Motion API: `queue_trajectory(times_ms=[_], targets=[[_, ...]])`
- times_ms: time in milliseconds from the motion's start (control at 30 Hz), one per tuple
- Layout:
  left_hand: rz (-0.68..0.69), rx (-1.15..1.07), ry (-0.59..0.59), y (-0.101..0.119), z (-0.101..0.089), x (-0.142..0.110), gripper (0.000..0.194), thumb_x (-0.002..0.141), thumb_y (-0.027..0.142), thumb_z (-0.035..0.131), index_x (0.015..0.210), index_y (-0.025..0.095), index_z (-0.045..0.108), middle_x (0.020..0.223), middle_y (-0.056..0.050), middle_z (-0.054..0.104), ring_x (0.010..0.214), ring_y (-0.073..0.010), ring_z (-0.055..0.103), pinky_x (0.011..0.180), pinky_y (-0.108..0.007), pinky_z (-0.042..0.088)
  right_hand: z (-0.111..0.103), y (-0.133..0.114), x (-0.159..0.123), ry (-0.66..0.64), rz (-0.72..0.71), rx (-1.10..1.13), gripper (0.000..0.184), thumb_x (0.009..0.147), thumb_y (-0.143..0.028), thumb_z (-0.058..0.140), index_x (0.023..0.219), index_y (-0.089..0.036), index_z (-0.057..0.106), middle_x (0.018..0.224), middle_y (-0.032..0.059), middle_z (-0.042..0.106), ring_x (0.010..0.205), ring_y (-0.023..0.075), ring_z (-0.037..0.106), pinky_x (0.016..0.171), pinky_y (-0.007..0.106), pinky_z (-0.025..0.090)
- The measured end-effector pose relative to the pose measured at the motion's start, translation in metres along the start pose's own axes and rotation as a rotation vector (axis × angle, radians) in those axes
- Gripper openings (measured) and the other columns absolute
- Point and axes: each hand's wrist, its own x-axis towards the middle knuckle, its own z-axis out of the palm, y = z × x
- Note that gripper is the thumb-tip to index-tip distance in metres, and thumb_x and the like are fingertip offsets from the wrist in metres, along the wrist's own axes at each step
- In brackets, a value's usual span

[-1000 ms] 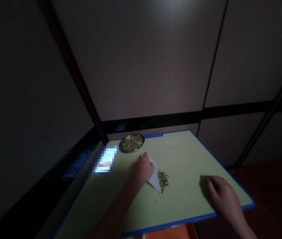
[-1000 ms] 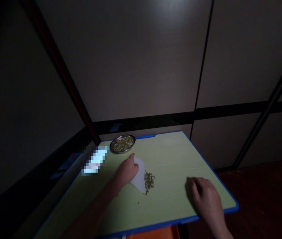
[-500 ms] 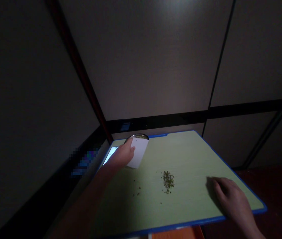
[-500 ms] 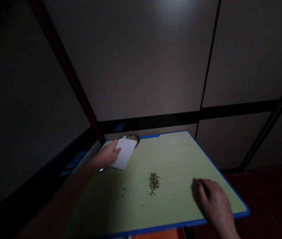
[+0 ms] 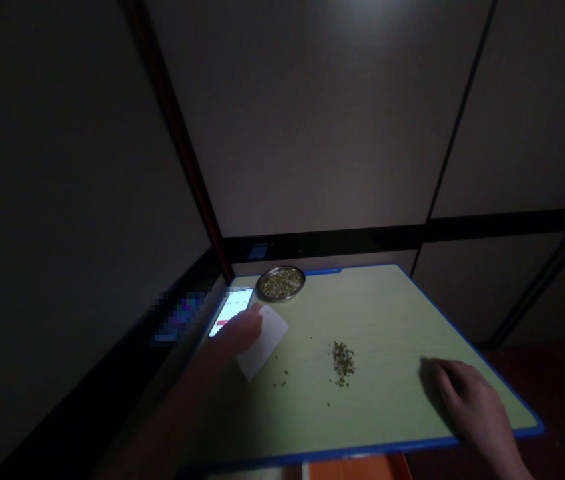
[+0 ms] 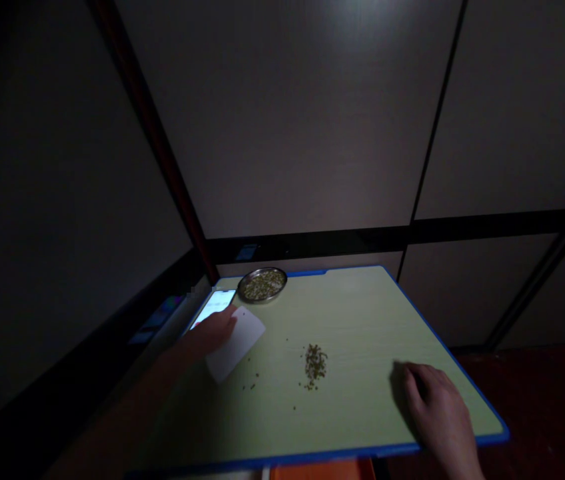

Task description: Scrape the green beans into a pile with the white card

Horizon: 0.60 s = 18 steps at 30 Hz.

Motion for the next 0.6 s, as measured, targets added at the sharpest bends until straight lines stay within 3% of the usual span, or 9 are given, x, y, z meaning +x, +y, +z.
queue_trajectory(times_ms=[300,600], targets=[[0.058,-0.025,0.018,-0.001,0.023,-0.006,0.031,0.095,0.031,0.027,0.109,0.019,0.051,0.094,-0.007,0.067,0.087,-0.0178,0.065,0.075,-0.028,0.045,0.003,0.004,0.001,0.004,0.005,0.001,0.034,0.088,-0.044,0.046,0.099,-0.019,0.067,0.101,0.0101,0.069,0.092,0.0261,0.062,0.083,0.038,0.047],[0.113,-0.028,0.015,0.02,0.018,0.01,0.039,0.095,0.038,0.028,0.119,0.019,0.052,0.107,-0.012,0.069,0.101,-0.0236,0.065,0.084,-0.033,0.045,0.007,0.004,0.002,0.024,-0.036,0.009,0.034,0.089,-0.043,0.045,0.096,-0.019,0.067,0.098,0.0101,0.07,0.092,0.0257,0.063,0.084,0.037,0.046]])
